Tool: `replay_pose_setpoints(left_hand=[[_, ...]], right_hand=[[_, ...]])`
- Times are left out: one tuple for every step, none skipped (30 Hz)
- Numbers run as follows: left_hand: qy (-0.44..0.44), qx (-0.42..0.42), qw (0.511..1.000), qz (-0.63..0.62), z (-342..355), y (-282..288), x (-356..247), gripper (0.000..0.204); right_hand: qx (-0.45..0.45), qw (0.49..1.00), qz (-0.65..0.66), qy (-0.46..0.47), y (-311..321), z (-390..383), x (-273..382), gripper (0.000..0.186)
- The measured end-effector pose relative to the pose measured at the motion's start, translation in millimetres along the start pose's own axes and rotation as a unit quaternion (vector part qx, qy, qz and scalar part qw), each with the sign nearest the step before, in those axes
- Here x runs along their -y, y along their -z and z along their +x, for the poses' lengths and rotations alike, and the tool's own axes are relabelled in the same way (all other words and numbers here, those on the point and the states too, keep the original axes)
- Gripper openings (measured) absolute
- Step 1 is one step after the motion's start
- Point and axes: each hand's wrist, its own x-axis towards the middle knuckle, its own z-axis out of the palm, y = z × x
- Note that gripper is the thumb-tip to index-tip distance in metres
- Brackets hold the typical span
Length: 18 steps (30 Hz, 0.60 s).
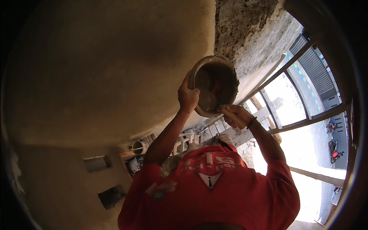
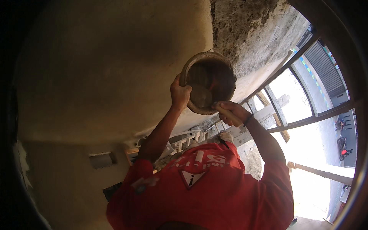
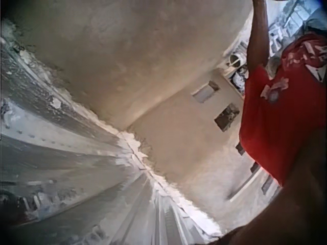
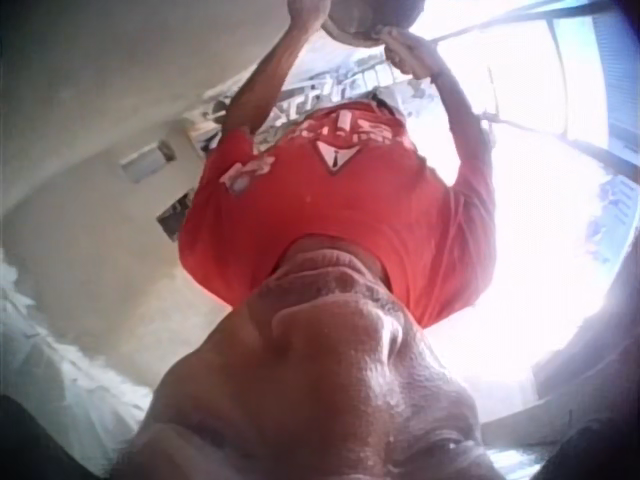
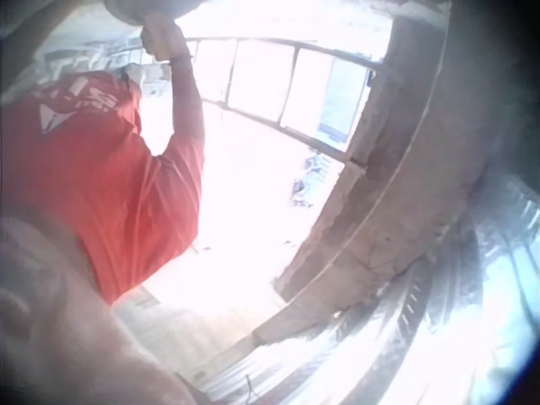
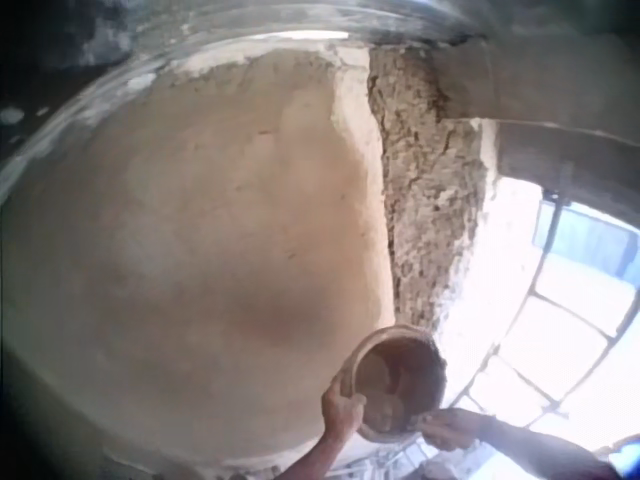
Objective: The person applies mortar to a wall using a trowel, taking the mixture from a bucket while standing on a scaffold.
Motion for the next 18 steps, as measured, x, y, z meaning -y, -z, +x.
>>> replay_pose_setpoints(left_hand=[[0.009, 0.003, 1.000, -0.016, 2.5, -2.0, 1.3, 0.057], [0.019, 0.007, 0.999, -0.033, 4.7, -4.3, 2.4, 0.057], [0.020, -0.013, 0.998, -0.065, 5.7, -5.8, 5.9, 0.057], [0.016, -0.025, 0.994, -0.103, 7.6, -8.4, 8.2, 0.056], [0.013, -0.036, 0.989, -0.142, 7.7, -10.6, 10.7, 0.056], [0.027, -0.038, 0.986, -0.160, 6.7, -12.5, 7.8, 0.055], [0.039, -0.042, 0.983, -0.176, 4.5, -9.6, 4.3, 0.054], [0.056, -0.047, 0.982, -0.177, 3.3, -6.4, 4.6, 0.054], [0.072, -0.053, 0.980, -0.177, 3.3, -5.5, 6.5, 0.054], [0.082, -0.065, 0.979, -0.177, 2.1, -3.3, 7.3, 0.056], [0.093, -0.074, 0.977, -0.179, 1.5, -5.8, 7.9, 0.057], [0.128, -0.075, 0.975, -0.164, -1.3, -8.3, 0.7, 0.066], [0.164, -0.076, 0.972, -0.149, -5.4, -12.4, -4.6, 0.076], [0.180, -0.063, 0.972, -0.138, -6.3, -15.4, 3.0, 0.079], [0.194, -0.056, 0.971, -0.126, -6.1, -14.4, 14.2, 0.082], [0.197, -0.053, 0.972, -0.112, -7.2, -13.3, 24.4, 0.083], [0.201, -0.052, 0.973, -0.099, -8.3, -13.2, 35.9, 0.084], [0.206, -0.054, 0.973, -0.086, -9.9, -11.0, 45.1, 0.085]], right_hand=[[0.003, 1.000, 0.013, 0.008, -0.6, -1.2, -0.6, 0.041], [0.006, 0.999, 0.027, 0.017, -1.7, -3.0, -1.8, 0.041], [-0.003, 0.999, 0.027, 0.029, -4.7, -5.9, -2.5, 0.040], [-0.017, 0.998, 0.022, 0.048, -9.6, -10.8, -0.2, 0.039], [-0.032, 0.997, 0.019, 0.067, -13.8, -15.8, 0.6, 0.039], [-0.042, 0.996, 0.012, 0.079, -15.6, -21.1, 1.7, 0.038], [-0.029, 0.995, 0.023, 0.090, -24.9, -27.5, 8.3, 0.038], [-0.039, 0.993, 0.029, 0.103, -29.5, -32.0, 10.8, 0.036], [-0.048, 0.991, 0.035, 0.117, -31.2, -36.6, 14.1, 0.035], [-0.049, 0.988, 0.059, 0.136, -32.4, -39.1, 17.5, 0.034], [-0.054, 0.983, 0.083, 0.155, -31.2, -44.0, 20.9, 0.034], [-0.054, 0.978, 0.107, 0.172, -29.8, -47.6, 25.0, 0.033], [-0.078, 0.968, 0.126, 0.204, -28.1, -53.3, 28.9, 0.032], [-0.100, 0.956, 0.145, 0.235, -26.5, -59.4, 33.8, 0.032], [-0.117, 0.944, 0.163, 0.262, -25.1, -62.4, 39.3, 0.031], [-0.145, 0.931, 0.141, 0.305, -18.5, -67.3, 43.0, 0.029], [-0.177, 0.910, 0.147, 0.345, -13.2, -70.4, 49.3, 0.028], [-0.207, 0.888, 0.153, 0.381, -9.5, -72.4, 57.1, 0.028]])
